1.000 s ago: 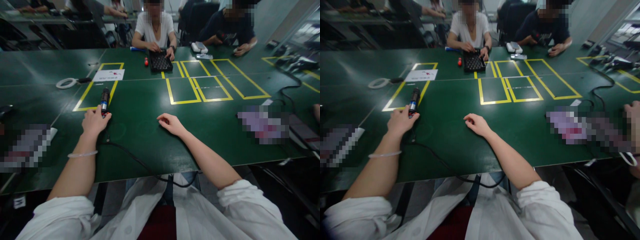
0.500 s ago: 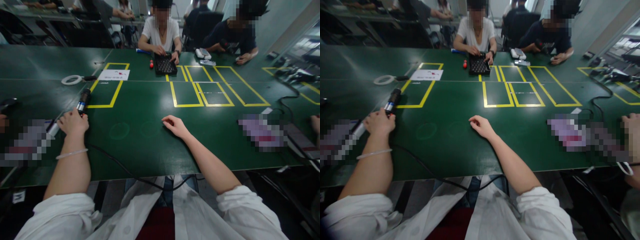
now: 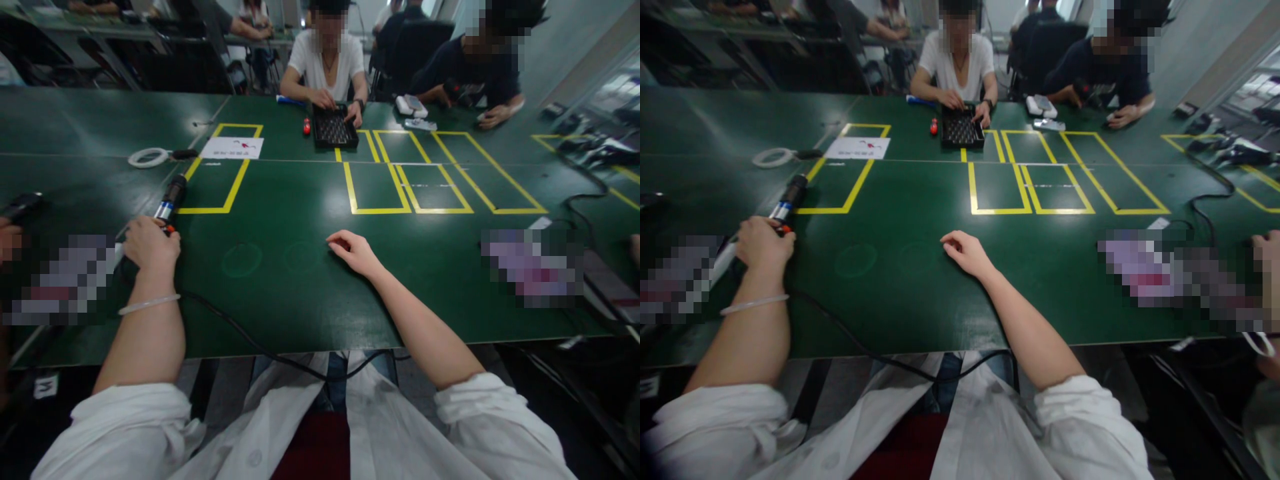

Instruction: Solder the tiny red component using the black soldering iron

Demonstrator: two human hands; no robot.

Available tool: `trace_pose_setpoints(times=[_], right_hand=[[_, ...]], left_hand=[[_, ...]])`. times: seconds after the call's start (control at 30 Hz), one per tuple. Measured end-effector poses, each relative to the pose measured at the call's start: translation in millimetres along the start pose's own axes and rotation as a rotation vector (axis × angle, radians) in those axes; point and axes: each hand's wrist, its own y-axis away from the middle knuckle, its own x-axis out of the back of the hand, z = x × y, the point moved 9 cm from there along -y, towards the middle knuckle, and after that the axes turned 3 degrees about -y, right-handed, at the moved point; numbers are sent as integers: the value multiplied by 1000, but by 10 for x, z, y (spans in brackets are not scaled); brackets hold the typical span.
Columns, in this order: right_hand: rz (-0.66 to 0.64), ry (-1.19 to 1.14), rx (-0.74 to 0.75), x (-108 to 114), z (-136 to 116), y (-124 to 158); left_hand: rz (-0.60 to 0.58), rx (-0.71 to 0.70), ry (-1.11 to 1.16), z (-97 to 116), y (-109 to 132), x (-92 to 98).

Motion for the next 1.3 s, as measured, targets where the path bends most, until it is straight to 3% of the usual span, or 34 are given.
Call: trace_pose_setpoints(times=[0.13, 0.3, 0.37, 0.5, 0.6, 0.77, 0.83, 1.03, 1.13, 1.3], right_hand=[[-6, 2, 0, 1, 3, -4], [-8, 8, -1, 7, 2, -5], [-10, 9, -3, 5, 4, -5], [-10, 0, -18, 7, 12, -10], [-9, -30, -37, 8, 30, -17], [-17, -140, -97, -18, 111, -29], [-17, -212, -121, -30, 137, -31], [-51, -425, -170, -59, 79, -21], [-65, -498, -190, -76, 35, -19], [-100, -608, -206, -158, 23, -16]], left_hand=[[-5, 38, 23, -132, -17, -106], [126, 329, -71, -897, -220, -236], [173, 386, -80, -1100, -280, -266], [324, 335, 14, -1106, -300, -200], [348, 154, 121, -793, -292, -197], [227, -190, 356, 118, -159, -370], [109, -233, 510, 511, -44, -499], [-449, -231, 1024, 1576, 434, -976], [-546, -240, 1083, 1790, 562, -1102], [-568, -218, 1135, 1788, 634, -1226]])
